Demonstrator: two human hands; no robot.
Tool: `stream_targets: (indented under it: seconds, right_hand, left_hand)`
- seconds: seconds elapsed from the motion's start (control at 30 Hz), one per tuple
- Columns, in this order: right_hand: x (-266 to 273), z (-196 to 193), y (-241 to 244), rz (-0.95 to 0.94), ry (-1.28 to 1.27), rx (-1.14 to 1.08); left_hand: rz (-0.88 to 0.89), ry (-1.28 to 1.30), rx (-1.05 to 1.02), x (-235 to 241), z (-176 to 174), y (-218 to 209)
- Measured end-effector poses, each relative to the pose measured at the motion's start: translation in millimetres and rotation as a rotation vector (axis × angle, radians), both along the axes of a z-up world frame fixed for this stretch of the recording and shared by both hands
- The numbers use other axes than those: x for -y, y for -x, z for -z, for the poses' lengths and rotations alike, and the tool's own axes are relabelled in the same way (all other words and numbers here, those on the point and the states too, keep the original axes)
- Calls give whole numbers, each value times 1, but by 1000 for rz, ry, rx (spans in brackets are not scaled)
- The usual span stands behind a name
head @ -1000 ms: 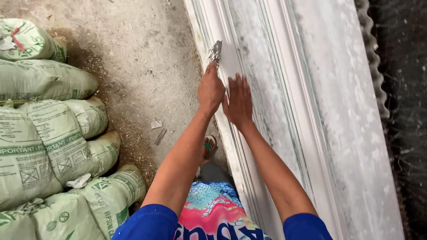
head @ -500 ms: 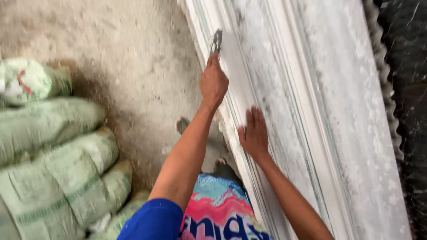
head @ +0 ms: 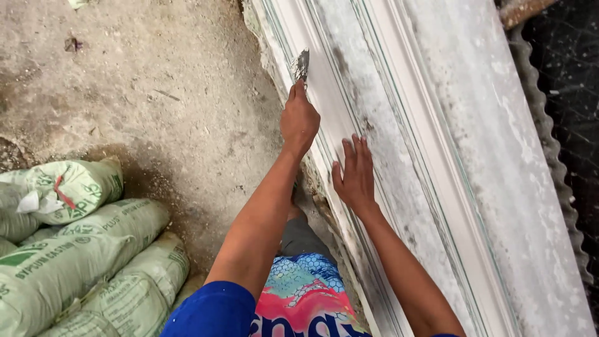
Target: Using a small metal scraper to remove excess material and refine the edges of decorative plaster moldings on a workbench.
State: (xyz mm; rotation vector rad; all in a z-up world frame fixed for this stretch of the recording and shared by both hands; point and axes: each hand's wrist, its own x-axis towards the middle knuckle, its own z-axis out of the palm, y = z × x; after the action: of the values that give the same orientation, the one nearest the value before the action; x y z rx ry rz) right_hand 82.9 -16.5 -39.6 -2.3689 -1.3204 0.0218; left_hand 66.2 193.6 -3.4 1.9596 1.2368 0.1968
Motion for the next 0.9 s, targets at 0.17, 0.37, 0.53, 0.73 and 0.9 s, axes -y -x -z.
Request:
stream_targets:
  seconds: [0.17,0.37,0.53,0.73,0.9]
  right_hand:
    - [-117,5,-54,-61,-57,45]
    - [-268,9,-114,-96,-63,82]
    - [-328,23,-137,-102,-69,103]
    - [-330,14,-135,-69,-24,137]
    - [-334,7,-134,-57,-46,179]
  left_hand:
    - [-10,-6,-15,-79,-12,-27]
    - [-13,-10,-72,-183,-15,-67]
    - [-33,1,-66,-249,-18,-94]
    - [-58,-30,-119,-306,-6,-120]
    - [-57,-63,-45,-333,1,-120]
